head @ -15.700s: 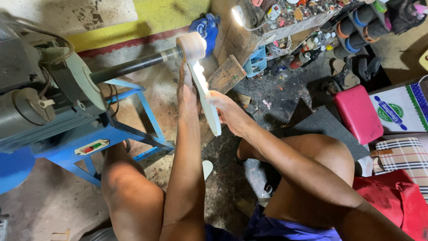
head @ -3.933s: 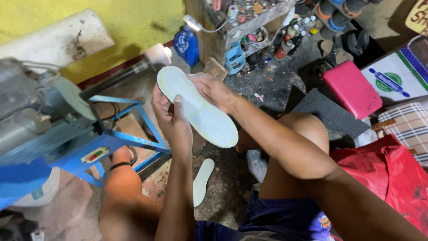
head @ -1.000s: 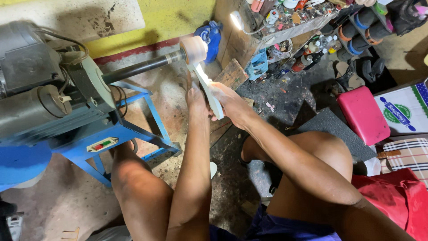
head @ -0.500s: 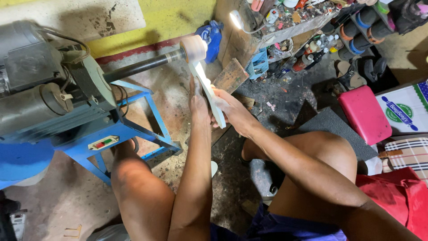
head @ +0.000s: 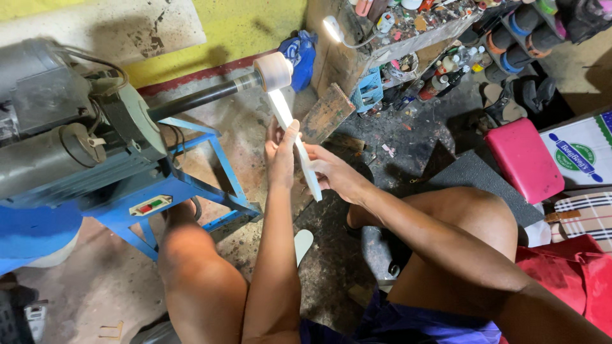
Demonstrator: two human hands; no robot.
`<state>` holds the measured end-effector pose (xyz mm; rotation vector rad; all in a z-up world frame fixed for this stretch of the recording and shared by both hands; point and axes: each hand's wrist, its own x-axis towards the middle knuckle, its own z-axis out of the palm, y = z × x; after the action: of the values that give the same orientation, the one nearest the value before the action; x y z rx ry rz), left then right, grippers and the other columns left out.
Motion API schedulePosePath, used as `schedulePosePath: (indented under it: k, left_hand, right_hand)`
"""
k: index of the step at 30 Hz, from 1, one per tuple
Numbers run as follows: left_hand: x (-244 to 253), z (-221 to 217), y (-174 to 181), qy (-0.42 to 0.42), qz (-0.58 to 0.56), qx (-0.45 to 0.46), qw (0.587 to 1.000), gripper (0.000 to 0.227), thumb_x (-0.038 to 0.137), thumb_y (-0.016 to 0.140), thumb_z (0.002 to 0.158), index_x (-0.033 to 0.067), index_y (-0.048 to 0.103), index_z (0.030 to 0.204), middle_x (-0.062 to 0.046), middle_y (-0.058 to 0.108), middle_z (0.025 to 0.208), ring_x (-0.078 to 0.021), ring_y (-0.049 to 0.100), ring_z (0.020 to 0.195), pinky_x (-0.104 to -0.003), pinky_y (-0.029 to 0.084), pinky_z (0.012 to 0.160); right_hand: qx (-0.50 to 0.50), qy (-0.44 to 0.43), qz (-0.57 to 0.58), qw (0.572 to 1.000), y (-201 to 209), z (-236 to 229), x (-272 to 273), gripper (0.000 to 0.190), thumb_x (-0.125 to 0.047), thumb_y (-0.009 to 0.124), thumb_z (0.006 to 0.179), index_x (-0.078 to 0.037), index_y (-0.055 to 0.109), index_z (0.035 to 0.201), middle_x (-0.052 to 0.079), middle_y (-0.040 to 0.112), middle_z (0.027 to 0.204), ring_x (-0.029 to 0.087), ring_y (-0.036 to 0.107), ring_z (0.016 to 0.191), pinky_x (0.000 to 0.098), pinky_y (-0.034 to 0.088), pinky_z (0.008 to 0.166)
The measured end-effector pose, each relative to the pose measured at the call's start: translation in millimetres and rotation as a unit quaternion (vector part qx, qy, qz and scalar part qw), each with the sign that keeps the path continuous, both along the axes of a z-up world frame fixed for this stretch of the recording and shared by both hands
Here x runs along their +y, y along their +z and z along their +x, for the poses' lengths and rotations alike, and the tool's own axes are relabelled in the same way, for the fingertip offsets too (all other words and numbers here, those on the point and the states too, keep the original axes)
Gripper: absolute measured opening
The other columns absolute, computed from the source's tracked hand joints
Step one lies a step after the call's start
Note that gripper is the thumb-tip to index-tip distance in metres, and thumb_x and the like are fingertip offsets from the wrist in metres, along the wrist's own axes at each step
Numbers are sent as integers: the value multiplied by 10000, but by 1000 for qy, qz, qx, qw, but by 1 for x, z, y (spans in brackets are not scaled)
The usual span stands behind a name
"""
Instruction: The person holds white shoe soles against a spinning sanding wheel on a machine, rotating the pieces to sand the edges.
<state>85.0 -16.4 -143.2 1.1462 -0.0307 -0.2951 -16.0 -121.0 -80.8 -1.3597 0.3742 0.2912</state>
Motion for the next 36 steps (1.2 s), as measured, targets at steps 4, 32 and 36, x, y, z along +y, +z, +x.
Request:
schedulePosePath:
  k: [4, 32, 36]
  left_hand:
    - [11, -2, 9, -8, 14, -4, 1000, 641, 362, 766, 896, 7, 580, 1395, -90, 653, 1061, -143, 641, 863, -305, 593, 719]
    - [16, 23, 49, 40, 192, -36, 980, 502, 388, 715, 881, 48, 685, 1250, -131, 757, 1150, -222, 724, 1013, -351, 564, 867]
    - [16, 20, 45, 26, 219, -47, 974, 550, 408, 720, 852, 66, 673, 1279, -129, 745, 1180, -241, 712, 1067, -362, 545, 908]
  right_hand:
    - [-16, -56, -92, 994, -19, 25, -9, 527, -443, 564, 992, -75, 593, 1368, 32, 588, 1164, 135, 571, 969, 309, 533, 753]
    - [7, -76, 28, 997, -12, 129, -12, 308, -311, 690, 917, -71, 676, 1109, 23, 635, 964, 136, 577, 837, 356, 499, 798]
    - [-4, -72, 45, 996, -13, 122, -15, 283, -286, 683, 918, -92, 662, 1123, 12, 639, 995, 129, 594, 897, 365, 497, 825]
